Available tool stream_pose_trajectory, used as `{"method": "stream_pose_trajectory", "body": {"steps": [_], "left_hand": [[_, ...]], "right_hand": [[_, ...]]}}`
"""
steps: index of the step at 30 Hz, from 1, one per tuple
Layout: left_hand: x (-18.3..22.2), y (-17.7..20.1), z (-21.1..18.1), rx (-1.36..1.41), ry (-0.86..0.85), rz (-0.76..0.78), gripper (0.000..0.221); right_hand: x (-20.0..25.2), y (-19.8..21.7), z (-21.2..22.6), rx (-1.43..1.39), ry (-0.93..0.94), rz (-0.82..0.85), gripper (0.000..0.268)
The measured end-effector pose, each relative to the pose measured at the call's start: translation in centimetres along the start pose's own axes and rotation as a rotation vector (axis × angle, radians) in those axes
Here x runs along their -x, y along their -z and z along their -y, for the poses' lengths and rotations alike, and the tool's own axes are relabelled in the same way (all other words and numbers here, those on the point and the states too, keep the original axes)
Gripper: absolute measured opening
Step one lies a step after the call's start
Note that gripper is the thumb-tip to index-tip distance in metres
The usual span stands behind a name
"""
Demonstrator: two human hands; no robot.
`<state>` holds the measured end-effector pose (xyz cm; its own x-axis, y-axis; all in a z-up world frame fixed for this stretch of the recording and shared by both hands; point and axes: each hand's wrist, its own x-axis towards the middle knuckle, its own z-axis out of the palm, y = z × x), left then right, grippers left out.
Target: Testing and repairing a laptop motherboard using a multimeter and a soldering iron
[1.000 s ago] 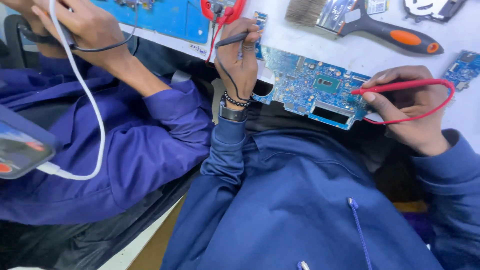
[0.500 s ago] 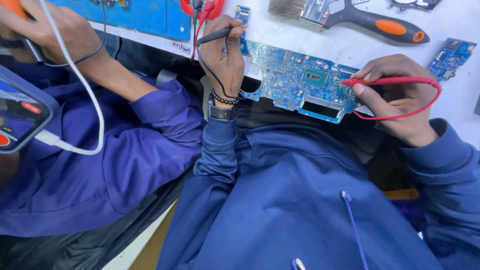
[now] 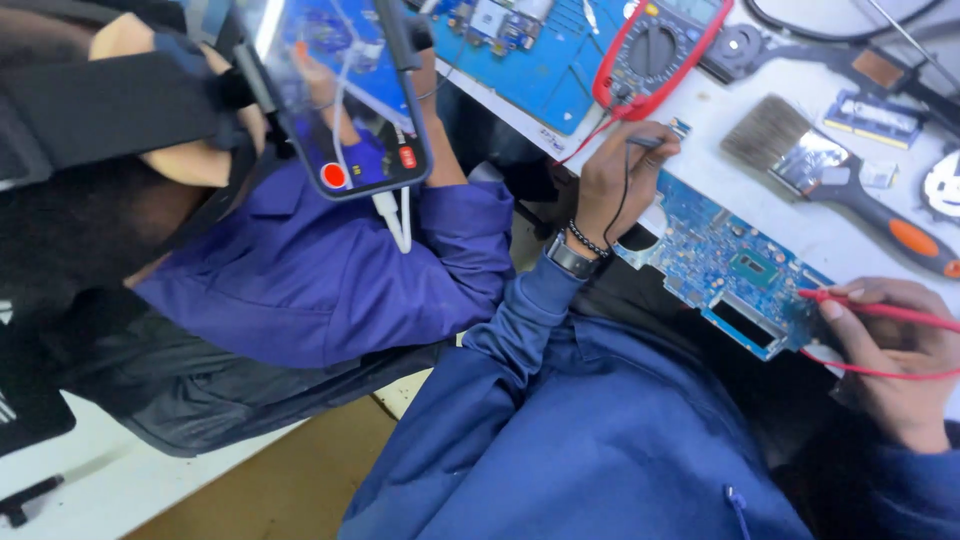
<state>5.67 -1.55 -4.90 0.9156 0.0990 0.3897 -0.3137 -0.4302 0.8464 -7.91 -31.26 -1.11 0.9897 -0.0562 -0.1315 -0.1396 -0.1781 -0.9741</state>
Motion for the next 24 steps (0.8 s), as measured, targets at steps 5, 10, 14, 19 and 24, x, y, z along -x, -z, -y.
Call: {"method": "stream_pose_trajectory", "body": {"steps": [5,10,14,19,24], "left_hand": [[0.1,-0.3,0.9,-0.053,-0.041,-0.005,0.015],[-0.2,-0.1,0.5,-0.027,-0.057,-0.007,0.017],[-0.4,-0.1,0.7,-0.063,-0.159,-0.015,0.009],[-0.4,-0.2,1.1,-0.093,-0.197,-0.026,0.009],[-0.6,0.1,0.4,-0.069,-0.22,-0.028,0.004]], "right_hand": [[-0.4,-0.4,0.6,-0.037,0.053,-0.005,0.021],[-0.5,-0.5,0.5,-0.055,0.071,-0.009,0.024],[-0.6,-0.7,1.6,0.002,0.089,0.01,0.024],[-0.9,-0.7,1.6,0.023,0.101,0.0,0.023],[-0.8,-0.7,2.0,0.029,0.103,0.014,0.024]]}}
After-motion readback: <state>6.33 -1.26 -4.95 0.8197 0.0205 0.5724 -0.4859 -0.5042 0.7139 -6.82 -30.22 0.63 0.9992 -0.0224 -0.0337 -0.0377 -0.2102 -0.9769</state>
